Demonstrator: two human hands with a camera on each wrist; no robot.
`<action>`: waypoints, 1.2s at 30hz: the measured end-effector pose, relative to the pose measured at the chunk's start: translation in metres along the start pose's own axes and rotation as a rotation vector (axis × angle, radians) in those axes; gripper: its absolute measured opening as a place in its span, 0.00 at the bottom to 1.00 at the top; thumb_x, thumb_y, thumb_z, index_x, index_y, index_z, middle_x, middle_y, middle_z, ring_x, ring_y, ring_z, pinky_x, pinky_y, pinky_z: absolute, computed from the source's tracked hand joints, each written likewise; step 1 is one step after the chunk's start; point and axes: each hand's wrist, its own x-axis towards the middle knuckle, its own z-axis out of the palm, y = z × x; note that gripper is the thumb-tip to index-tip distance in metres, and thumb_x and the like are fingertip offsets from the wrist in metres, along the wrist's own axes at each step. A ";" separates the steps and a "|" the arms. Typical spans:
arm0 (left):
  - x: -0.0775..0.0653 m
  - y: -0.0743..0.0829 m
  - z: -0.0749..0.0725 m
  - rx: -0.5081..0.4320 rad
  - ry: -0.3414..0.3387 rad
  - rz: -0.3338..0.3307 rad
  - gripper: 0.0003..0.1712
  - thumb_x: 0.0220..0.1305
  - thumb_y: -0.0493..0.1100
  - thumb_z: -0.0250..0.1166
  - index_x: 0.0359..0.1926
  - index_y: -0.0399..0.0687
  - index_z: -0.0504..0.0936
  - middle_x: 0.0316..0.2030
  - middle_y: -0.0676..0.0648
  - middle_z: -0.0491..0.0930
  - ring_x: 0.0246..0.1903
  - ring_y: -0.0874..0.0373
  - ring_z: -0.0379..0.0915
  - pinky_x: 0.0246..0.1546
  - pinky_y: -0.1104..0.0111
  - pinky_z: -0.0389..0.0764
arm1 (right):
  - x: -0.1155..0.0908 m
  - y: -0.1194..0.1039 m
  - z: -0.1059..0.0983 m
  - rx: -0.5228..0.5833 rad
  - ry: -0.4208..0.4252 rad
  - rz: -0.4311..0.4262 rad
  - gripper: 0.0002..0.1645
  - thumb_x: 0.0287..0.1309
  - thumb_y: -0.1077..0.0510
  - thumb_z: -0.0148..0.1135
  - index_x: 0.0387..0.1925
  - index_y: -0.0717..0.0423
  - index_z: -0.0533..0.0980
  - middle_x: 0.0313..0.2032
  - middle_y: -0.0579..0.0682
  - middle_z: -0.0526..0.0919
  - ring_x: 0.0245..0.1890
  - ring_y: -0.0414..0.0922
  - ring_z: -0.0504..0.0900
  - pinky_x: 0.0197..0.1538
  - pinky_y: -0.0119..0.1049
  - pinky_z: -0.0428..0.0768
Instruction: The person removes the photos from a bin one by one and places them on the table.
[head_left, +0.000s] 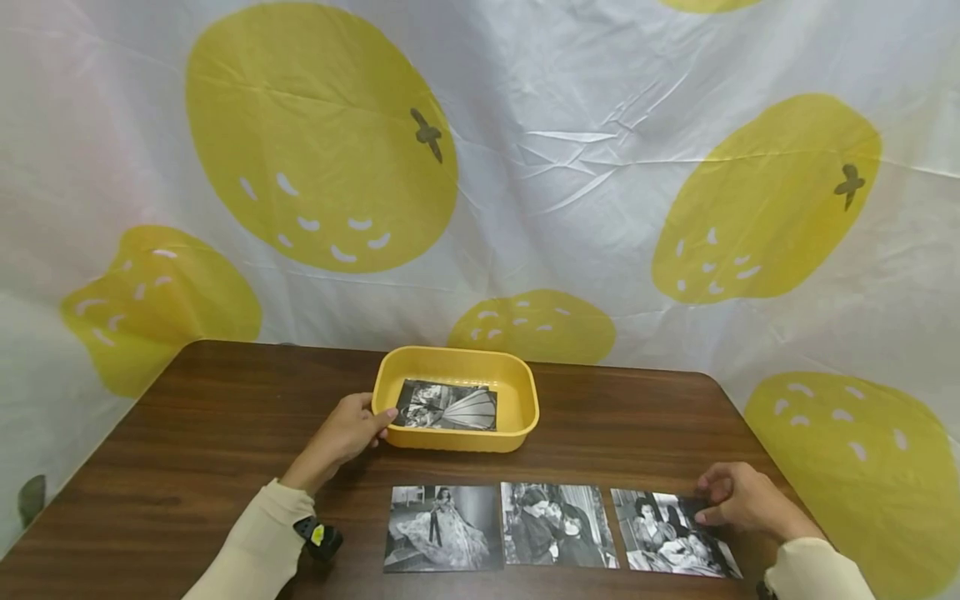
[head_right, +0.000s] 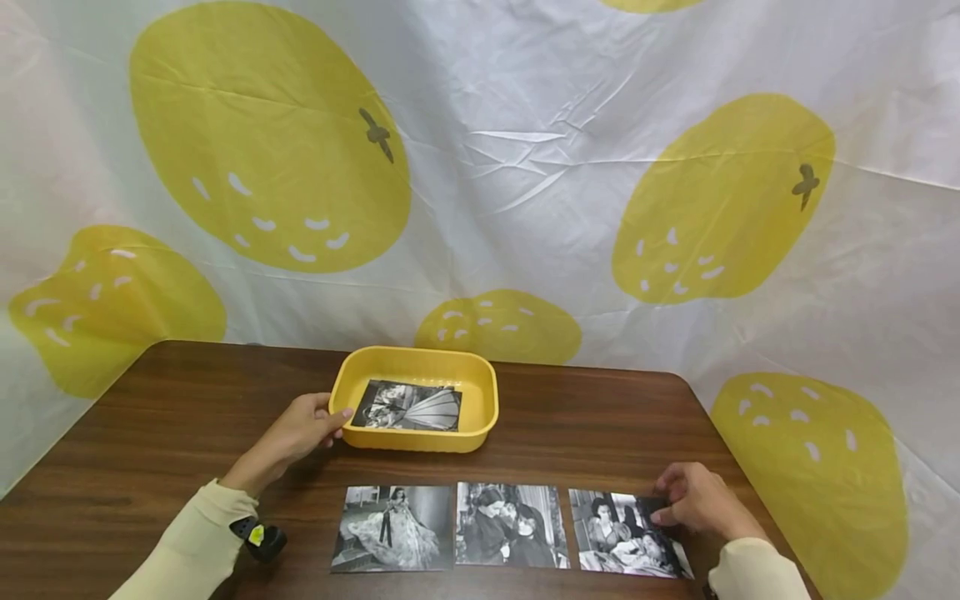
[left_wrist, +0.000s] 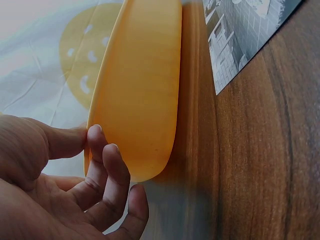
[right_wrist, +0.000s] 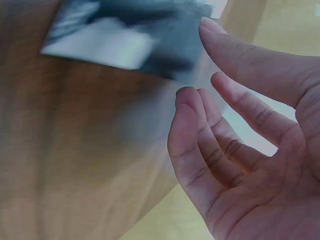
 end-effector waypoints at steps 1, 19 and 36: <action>0.000 0.000 0.000 -0.001 0.000 -0.002 0.14 0.76 0.40 0.59 0.51 0.30 0.75 0.27 0.44 0.78 0.24 0.58 0.71 0.29 0.64 0.76 | 0.002 -0.002 -0.002 -0.011 0.004 -0.014 0.26 0.37 0.59 0.84 0.39 0.62 0.80 0.30 0.49 0.81 0.33 0.46 0.79 0.35 0.43 0.79; 0.000 0.000 0.001 -0.003 0.012 -0.012 0.15 0.76 0.40 0.59 0.52 0.30 0.74 0.26 0.44 0.78 0.24 0.58 0.71 0.28 0.66 0.75 | 0.077 -0.133 -0.016 -0.050 0.109 -0.297 0.19 0.58 0.55 0.75 0.45 0.63 0.80 0.42 0.60 0.85 0.42 0.56 0.83 0.46 0.55 0.80; -0.001 0.000 0.001 -0.004 0.020 -0.009 0.17 0.76 0.39 0.59 0.55 0.29 0.73 0.25 0.45 0.78 0.23 0.59 0.71 0.25 0.68 0.73 | 0.135 -0.238 0.042 -0.013 -0.010 -0.412 0.22 0.60 0.55 0.73 0.50 0.66 0.79 0.47 0.62 0.84 0.49 0.58 0.81 0.53 0.51 0.79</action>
